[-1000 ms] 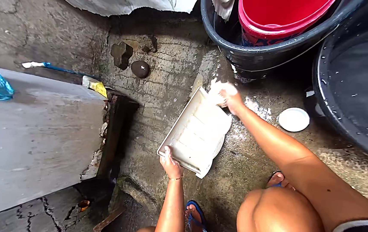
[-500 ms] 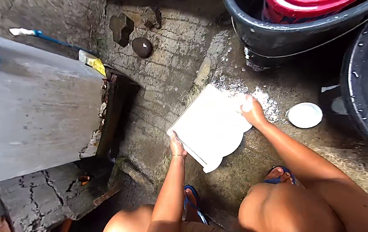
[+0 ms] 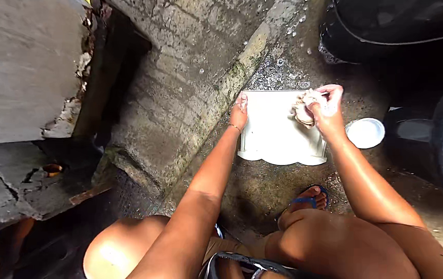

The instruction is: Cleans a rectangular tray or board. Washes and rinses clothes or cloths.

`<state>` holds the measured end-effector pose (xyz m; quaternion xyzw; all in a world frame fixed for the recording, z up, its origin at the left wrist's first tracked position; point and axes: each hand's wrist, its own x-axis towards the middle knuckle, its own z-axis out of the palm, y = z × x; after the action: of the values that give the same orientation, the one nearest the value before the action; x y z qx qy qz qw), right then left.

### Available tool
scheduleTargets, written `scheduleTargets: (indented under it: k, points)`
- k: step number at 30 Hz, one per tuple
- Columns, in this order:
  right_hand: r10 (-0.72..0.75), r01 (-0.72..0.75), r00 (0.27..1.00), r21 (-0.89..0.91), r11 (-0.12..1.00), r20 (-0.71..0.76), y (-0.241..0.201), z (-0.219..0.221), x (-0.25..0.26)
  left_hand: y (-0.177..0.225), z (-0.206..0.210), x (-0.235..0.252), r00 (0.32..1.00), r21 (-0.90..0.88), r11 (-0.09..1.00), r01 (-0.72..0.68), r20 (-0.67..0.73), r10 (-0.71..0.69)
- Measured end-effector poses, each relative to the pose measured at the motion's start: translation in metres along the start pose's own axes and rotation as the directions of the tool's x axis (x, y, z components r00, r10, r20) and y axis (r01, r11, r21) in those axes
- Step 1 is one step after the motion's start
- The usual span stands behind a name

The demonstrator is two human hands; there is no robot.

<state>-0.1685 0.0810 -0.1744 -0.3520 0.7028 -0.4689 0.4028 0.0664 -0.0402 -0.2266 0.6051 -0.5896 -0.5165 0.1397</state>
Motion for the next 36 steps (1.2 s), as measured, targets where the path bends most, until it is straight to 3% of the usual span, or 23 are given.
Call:
scheduleTargets:
  k: [2,4,7,11,13,16,20,23,25,29,32,36]
  points:
    - [0.033,-0.027,0.996,-0.08,0.996,0.083,0.001,0.008,-0.003,-0.009,-0.004,-0.007,0.997,0.126,0.989,-0.076,-0.015,0.079]
    - [0.042,-0.015,0.987,-0.175,0.984,0.152,0.0,0.016,-0.004,-0.017,-0.008,-0.035,0.992,0.24,0.971,-0.024,-0.113,0.053]
    - [-0.098,0.195,0.954,-0.337,0.921,0.284,0.021,0.036,0.003,-0.04,-0.007,-0.088,0.98,0.342,0.933,0.113,-0.195,-0.047]
    - [-0.061,0.399,0.854,-0.575,0.714,0.517,0.071,0.073,0.005,-0.072,0.011,-0.128,0.999,0.603,0.797,0.039,-0.02,-0.034]
    - [-0.039,0.464,0.784,-0.544,0.699,0.619,0.079,0.085,-0.015,-0.079,0.02,-0.13,0.994,0.701,0.713,-0.027,0.095,-0.056]
    - [-0.09,0.534,0.682,-0.41,0.74,0.726,0.092,0.091,-0.056,-0.085,0.024,-0.128,0.992,0.722,0.689,-0.065,0.12,-0.032]
    - [-0.011,0.496,0.63,-0.391,0.775,0.777,0.095,0.044,-0.055,-0.082,0.023,-0.126,0.991,0.717,0.694,-0.067,0.128,-0.037]
    - [0.073,0.524,0.596,-0.456,0.719,0.8,0.089,0.02,-0.046,-0.081,0.021,-0.125,0.989,0.681,0.728,-0.076,0.146,-0.033]
    - [0.033,0.577,0.563,-0.421,0.7,0.826,0.088,0.035,-0.04,-0.085,0.023,-0.123,0.989,0.655,0.749,-0.104,0.148,0.008]
    - [-0.125,0.664,0.469,-0.256,0.703,0.874,0.084,0.104,-0.03,-0.087,0.024,-0.123,0.989,0.637,0.76,-0.125,0.138,0.047]
    - [-0.133,0.684,0.439,-0.234,0.691,0.889,0.082,0.123,-0.029,-0.087,0.024,-0.124,0.99,0.639,0.761,-0.111,0.14,0.027]
    - [-0.138,0.665,0.498,-0.275,0.695,0.856,0.103,0.054,-0.039,-0.079,0.023,-0.124,0.989,0.648,0.759,-0.053,0.139,-0.049]
